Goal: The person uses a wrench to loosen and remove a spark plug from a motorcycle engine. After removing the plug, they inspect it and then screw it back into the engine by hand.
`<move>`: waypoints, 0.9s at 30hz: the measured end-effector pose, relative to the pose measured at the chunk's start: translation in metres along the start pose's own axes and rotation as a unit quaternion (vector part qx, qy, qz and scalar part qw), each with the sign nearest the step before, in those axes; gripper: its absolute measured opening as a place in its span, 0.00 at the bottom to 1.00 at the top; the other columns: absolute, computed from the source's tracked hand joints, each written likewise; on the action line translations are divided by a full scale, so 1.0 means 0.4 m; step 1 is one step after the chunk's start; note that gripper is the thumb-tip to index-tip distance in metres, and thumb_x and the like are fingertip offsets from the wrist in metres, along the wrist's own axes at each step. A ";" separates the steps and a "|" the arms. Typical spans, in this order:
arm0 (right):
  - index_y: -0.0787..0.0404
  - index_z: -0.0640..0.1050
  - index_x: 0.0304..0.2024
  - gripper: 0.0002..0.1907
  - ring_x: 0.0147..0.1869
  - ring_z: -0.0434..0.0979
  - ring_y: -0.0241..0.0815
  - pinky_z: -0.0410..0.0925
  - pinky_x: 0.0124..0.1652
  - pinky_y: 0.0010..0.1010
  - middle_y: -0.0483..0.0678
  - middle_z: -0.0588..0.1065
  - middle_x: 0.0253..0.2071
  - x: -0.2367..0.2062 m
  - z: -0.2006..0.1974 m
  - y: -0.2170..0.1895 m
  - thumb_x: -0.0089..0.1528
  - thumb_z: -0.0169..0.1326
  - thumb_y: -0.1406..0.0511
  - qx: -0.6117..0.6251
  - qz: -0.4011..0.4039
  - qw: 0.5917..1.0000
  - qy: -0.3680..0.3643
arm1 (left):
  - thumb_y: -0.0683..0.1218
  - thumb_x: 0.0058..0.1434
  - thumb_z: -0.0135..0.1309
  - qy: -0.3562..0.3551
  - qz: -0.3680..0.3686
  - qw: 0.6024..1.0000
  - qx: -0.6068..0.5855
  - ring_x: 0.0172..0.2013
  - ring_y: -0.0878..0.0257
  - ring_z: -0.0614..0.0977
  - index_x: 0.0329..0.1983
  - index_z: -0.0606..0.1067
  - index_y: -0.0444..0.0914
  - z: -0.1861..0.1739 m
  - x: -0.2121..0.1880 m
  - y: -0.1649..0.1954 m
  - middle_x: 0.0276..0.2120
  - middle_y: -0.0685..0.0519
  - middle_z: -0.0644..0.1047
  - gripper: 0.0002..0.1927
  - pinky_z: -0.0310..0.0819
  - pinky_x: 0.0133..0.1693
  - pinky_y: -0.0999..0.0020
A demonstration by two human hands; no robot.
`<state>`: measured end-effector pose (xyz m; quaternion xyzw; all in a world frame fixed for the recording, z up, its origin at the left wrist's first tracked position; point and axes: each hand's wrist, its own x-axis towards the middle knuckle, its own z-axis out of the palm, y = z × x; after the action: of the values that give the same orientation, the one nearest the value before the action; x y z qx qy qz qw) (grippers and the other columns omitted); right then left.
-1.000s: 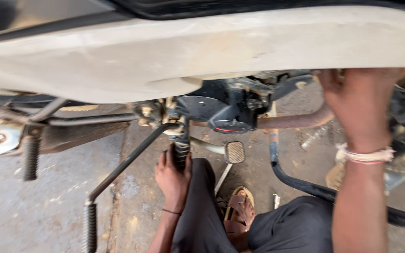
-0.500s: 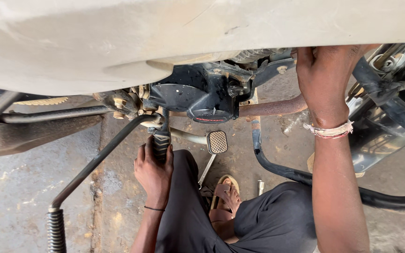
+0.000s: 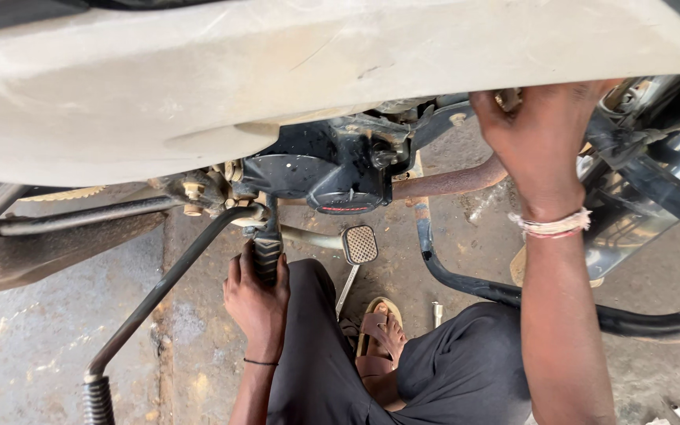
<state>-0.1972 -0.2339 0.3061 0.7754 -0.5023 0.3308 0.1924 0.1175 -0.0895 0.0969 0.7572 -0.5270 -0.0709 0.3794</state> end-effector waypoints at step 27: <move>0.69 0.81 0.48 0.14 0.42 0.79 0.51 0.71 0.48 0.43 0.55 0.79 0.39 0.018 -0.009 -0.029 0.60 0.68 0.76 0.057 -0.011 0.998 0.027 | 0.51 0.57 0.66 0.043 0.021 0.999 -0.003 0.36 0.48 0.80 0.57 0.78 0.38 0.013 0.001 -0.003 0.41 0.46 0.80 0.26 0.75 0.40 0.55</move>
<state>-0.1858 -0.2315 0.3141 0.7816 -0.4686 0.3775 0.1646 0.1160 -0.0921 0.0924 0.7472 -0.5255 -0.0323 0.4054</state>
